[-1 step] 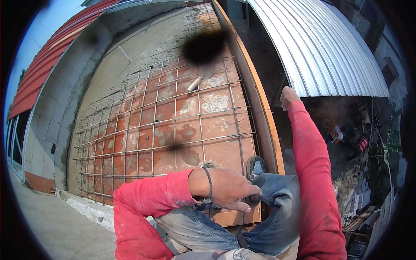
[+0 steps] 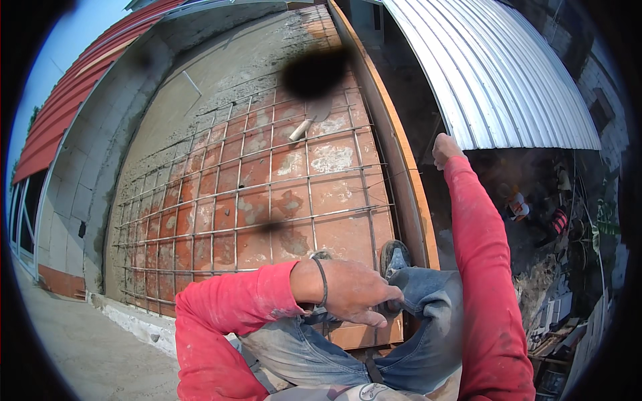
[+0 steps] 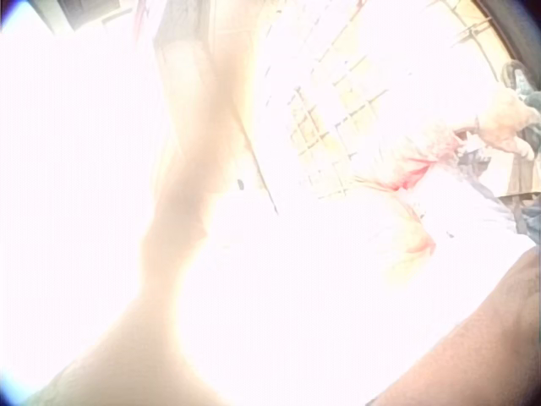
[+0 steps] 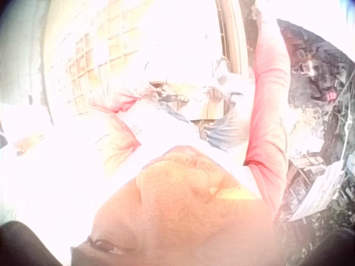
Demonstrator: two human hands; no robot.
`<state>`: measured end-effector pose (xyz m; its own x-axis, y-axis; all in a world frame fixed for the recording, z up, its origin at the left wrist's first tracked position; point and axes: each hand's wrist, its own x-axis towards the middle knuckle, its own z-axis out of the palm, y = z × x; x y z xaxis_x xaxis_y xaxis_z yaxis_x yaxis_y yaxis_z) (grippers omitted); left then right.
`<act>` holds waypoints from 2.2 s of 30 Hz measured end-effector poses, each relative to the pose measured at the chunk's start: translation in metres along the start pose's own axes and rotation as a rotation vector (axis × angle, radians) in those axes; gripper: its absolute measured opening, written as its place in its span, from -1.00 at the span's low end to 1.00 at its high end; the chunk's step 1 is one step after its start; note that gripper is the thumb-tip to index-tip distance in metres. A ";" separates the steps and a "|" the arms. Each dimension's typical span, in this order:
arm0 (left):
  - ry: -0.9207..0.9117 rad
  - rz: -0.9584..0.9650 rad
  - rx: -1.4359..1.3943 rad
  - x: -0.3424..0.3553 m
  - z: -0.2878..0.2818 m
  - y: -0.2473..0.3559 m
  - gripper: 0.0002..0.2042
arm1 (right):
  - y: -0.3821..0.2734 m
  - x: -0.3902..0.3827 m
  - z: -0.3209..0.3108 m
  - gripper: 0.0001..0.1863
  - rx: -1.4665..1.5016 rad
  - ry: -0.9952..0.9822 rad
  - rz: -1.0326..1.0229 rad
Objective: The person stands on an elevated structure and uses their hands to position a wooden plank against the side of a rebar grid, then points towards the ground.
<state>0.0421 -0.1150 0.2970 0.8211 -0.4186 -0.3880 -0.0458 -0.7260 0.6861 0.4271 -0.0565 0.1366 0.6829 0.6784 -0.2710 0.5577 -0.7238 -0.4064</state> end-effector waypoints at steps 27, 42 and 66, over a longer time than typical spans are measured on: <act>-0.027 -0.022 -0.005 0.000 0.002 -0.001 -0.45 | -0.008 -0.016 -0.005 -0.80 -0.291 0.155 -0.136; -0.024 -0.017 -0.005 0.002 0.002 -0.001 -0.45 | 0.009 0.009 0.006 -0.80 -0.201 0.253 -0.157; -0.057 -0.047 -0.004 0.001 -0.002 0.002 -0.44 | 0.000 0.001 -0.001 -0.67 -0.224 0.294 -0.140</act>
<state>0.0443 -0.1158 0.2996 0.7884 -0.4148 -0.4543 -0.0060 -0.7436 0.6686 0.4285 -0.0558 0.1367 0.6809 0.7308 0.0480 0.7219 -0.6587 -0.2121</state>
